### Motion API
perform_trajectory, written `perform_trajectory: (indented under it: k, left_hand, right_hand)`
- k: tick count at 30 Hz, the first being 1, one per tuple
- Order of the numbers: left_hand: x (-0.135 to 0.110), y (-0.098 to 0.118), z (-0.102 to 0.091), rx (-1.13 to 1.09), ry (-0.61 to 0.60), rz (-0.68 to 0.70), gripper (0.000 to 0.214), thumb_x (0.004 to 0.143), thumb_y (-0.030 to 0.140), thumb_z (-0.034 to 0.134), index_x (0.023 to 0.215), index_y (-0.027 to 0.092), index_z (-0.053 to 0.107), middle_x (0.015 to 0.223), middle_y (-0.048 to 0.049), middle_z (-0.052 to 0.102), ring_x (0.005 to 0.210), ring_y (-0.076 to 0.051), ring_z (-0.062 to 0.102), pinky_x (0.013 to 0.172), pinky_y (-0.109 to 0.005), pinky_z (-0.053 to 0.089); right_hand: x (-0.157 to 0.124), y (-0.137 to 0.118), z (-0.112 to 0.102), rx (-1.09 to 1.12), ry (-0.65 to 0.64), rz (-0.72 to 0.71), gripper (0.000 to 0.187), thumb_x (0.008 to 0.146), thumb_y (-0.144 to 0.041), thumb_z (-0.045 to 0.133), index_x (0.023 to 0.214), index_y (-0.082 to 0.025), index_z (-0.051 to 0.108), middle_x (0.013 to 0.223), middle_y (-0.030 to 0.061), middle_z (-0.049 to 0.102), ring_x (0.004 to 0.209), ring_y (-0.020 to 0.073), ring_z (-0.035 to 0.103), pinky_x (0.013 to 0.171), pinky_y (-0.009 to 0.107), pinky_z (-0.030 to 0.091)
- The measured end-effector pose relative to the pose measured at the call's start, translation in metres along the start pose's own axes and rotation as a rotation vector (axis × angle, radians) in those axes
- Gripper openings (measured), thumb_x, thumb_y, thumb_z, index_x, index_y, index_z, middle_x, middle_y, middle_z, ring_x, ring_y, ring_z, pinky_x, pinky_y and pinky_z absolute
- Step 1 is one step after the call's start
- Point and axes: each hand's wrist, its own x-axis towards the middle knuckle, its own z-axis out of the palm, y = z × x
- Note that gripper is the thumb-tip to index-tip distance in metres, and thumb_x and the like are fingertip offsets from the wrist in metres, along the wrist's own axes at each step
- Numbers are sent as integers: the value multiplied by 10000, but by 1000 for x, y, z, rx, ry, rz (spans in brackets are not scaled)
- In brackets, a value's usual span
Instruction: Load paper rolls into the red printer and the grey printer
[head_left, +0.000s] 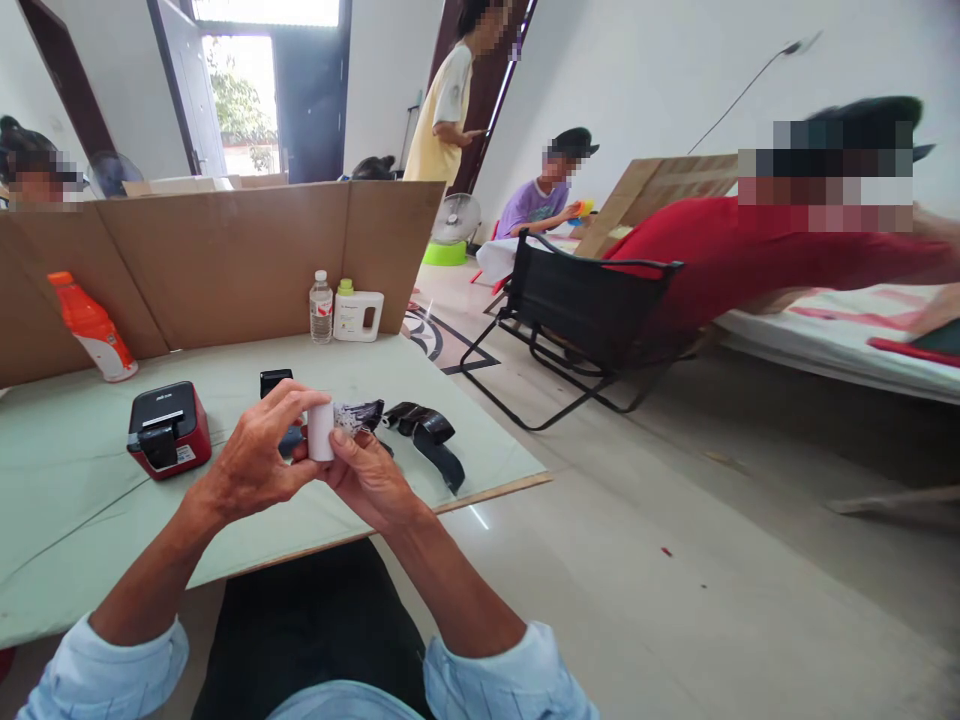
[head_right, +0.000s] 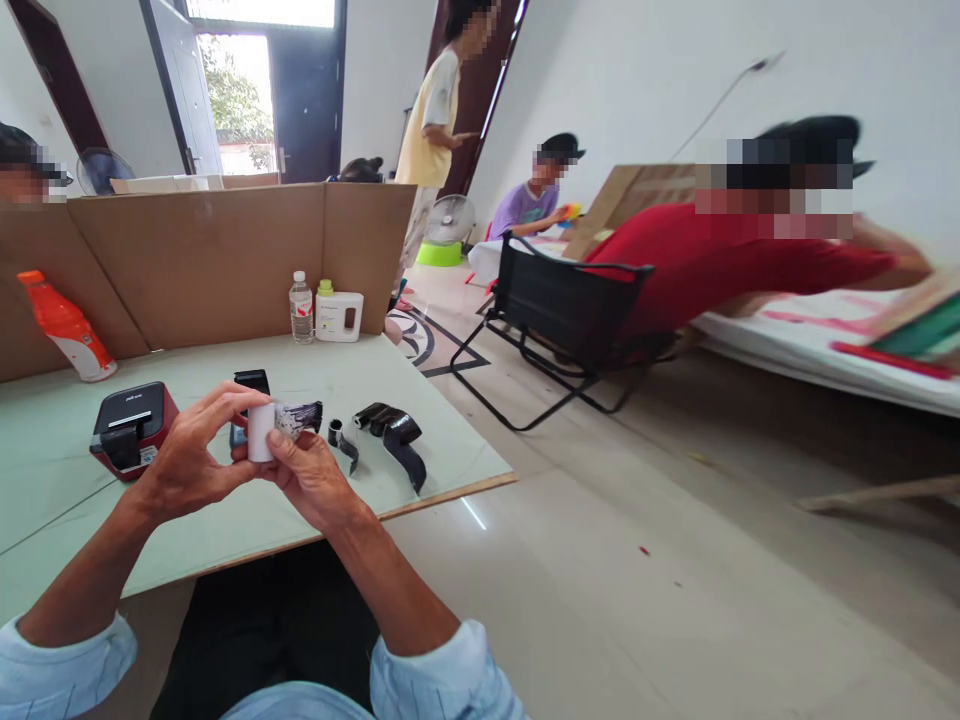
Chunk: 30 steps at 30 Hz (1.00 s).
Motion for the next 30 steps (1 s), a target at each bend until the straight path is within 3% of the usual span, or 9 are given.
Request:
perform_trajectory:
  k: [8, 12, 17, 21, 23, 26, 30]
  left_hand:
    - [-4, 0, 6, -59, 40, 7, 591, 777, 30, 696, 1332, 206, 591, 1224, -102, 670, 1096, -232, 672, 883, -357, 621]
    - [-2, 0, 2, -107, 20, -1, 500, 770, 53, 706, 1241, 196, 619, 1188, -89, 695, 1046, -213, 686, 862, -336, 621]
    - [0, 1, -1, 106, 34, 50, 465, 777, 63, 687, 1221, 182, 615, 1175, -117, 703, 1071, -260, 698, 901, -396, 620]
    - [2, 2, 0, 351, 33, 48, 406, 813, 71, 652, 1204, 174, 618, 1188, -152, 707, 1096, -312, 695, 912, -455, 616]
    - [3, 2, -1, 346, 31, 53, 402, 839, 84, 652, 1226, 189, 617, 1210, -146, 704, 1125, -311, 693, 940, -460, 612]
    - [4, 2, -4, 172, 37, 98, 476, 842, 89, 678, 1297, 205, 601, 1273, -135, 687, 1174, -283, 687, 990, -434, 602]
    - [4, 5, -9, 57, 47, 101, 507, 821, 87, 723, 1300, 205, 606, 1211, -111, 689, 1111, -245, 696, 954, -385, 608]
  right_hand:
    - [-5, -3, 5, -4, 8, -10, 457, 788, -589, 909, 1045, -230, 790, 889, 40, 813, 914, 241, 792, 831, 360, 642]
    - [-6, -7, 10, -22, -11, -5, 466, 782, -596, 911, 1033, -220, 798, 832, 41, 805, 931, 254, 796, 839, 362, 642]
    - [-2, -5, 10, -82, 56, -59, 427, 762, -570, 928, 974, -216, 816, 851, 41, 808, 947, 268, 793, 907, 422, 638]
    - [3, -2, 5, -175, 183, -163, 376, 758, -481, 957, 1015, -235, 833, 901, 28, 825, 977, 257, 779, 958, 413, 610]
    - [2, -3, 5, -200, 209, -186, 370, 756, -461, 962, 1029, -247, 833, 918, 22, 828, 989, 256, 776, 965, 411, 605]
    - [-1, -8, 9, -150, 108, -93, 420, 764, -556, 932, 1000, -224, 828, 870, 49, 817, 993, 286, 784, 955, 448, 616]
    - [-4, -9, 16, -68, 12, -29, 494, 751, -621, 919, 998, -205, 818, 865, 73, 811, 972, 295, 796, 924, 456, 631]
